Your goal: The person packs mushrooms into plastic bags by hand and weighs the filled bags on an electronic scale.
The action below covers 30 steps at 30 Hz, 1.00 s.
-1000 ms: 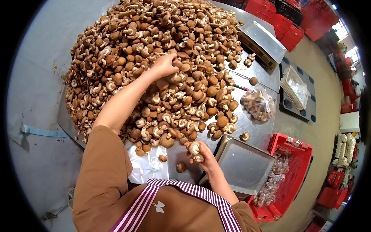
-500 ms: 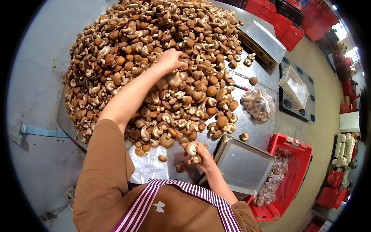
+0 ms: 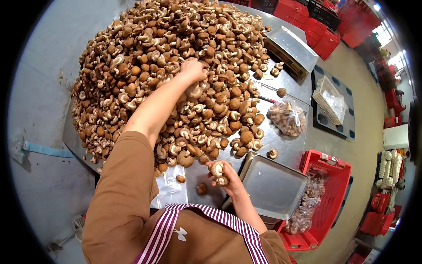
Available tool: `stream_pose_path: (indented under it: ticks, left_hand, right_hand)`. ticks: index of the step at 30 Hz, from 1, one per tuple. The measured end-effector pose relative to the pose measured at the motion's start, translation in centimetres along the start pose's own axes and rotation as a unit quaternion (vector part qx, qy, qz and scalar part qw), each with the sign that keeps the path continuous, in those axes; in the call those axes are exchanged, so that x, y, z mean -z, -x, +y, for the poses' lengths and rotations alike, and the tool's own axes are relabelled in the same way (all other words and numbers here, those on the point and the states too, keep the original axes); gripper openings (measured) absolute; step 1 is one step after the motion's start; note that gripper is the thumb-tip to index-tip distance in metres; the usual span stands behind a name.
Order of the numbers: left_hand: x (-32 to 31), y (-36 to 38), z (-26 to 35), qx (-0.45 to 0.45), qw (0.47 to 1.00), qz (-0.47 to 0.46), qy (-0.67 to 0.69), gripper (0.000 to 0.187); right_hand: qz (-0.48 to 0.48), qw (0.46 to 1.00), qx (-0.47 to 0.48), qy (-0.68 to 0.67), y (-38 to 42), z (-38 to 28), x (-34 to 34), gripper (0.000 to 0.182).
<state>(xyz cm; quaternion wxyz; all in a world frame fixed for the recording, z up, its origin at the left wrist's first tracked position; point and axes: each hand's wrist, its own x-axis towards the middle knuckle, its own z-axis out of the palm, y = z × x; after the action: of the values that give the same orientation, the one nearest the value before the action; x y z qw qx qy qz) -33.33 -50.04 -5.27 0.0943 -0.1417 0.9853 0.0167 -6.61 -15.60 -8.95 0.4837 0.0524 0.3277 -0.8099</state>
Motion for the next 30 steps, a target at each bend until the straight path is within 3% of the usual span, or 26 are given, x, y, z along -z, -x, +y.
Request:
stream_pose_path:
  ticks: [3, 5, 6, 11, 15, 17, 21, 23, 27, 30]
  left_hand:
    - [1.5, 1.3, -1.2, 0.029, 0.989, 0.031, 0.143, 0.033]
    - [0.4, 1.8, -3.4, -0.025, 0.961, 0.178, 0.211, 0.031]
    - [0.9, 2.1, -4.1, 0.001, 0.940, 0.084, 0.331, 0.029]
    - [-0.5, 4.8, -5.7, -0.008, 0.898, 0.125, 0.421, 0.034]
    - [2.3, 6.9, -3.8, 0.024, 0.934, 0.151, 0.323, 0.035]
    - [3.4, 6.5, -2.4, 0.043, 0.973, 0.102, 0.205, 0.037]
    - [2.5, 4.1, -0.2, -0.038, 0.994, 0.061, 0.078, 0.041]
    - [0.2, 2.0, 0.6, -0.059, 0.995, 0.084, 0.021, 0.032]
    - [-2.1, -1.2, 0.6, -0.022, 0.996, 0.044, 0.078, 0.027]
    - [-2.4, -1.2, -1.5, -0.047, 0.985, 0.090, 0.139, 0.023]
  right_hand:
    - [0.012, 1.000, 0.009, 0.005, 1.1, 0.2, 0.4, 0.050]
    - [0.014, 1.000, 0.011, -0.007, 1.9, 0.6, 0.9, 0.050]
    - [0.016, 1.000, 0.011, -0.019, 2.0, 0.7, 1.2, 0.050]
    - [0.012, 1.000, 0.012, -0.011, 2.5, 1.3, 0.9, 0.049]
    - [-0.018, 1.000, 0.013, -0.006, 2.8, 1.7, -0.2, 0.048]
    - [-0.013, 1.000, 0.015, 0.011, 3.0, 2.0, -0.7, 0.054]
    - [0.010, 1.000, 0.018, 0.004, 3.8, 2.9, -0.2, 0.055]
    - [0.020, 0.999, 0.013, -0.030, 3.9, 3.1, 0.4, 0.051]
    - [0.036, 0.999, 0.023, -0.014, 3.5, 3.1, 1.6, 0.053]
    - [0.044, 0.999, 0.024, -0.007, 2.7, 2.2, 1.3, 0.053]
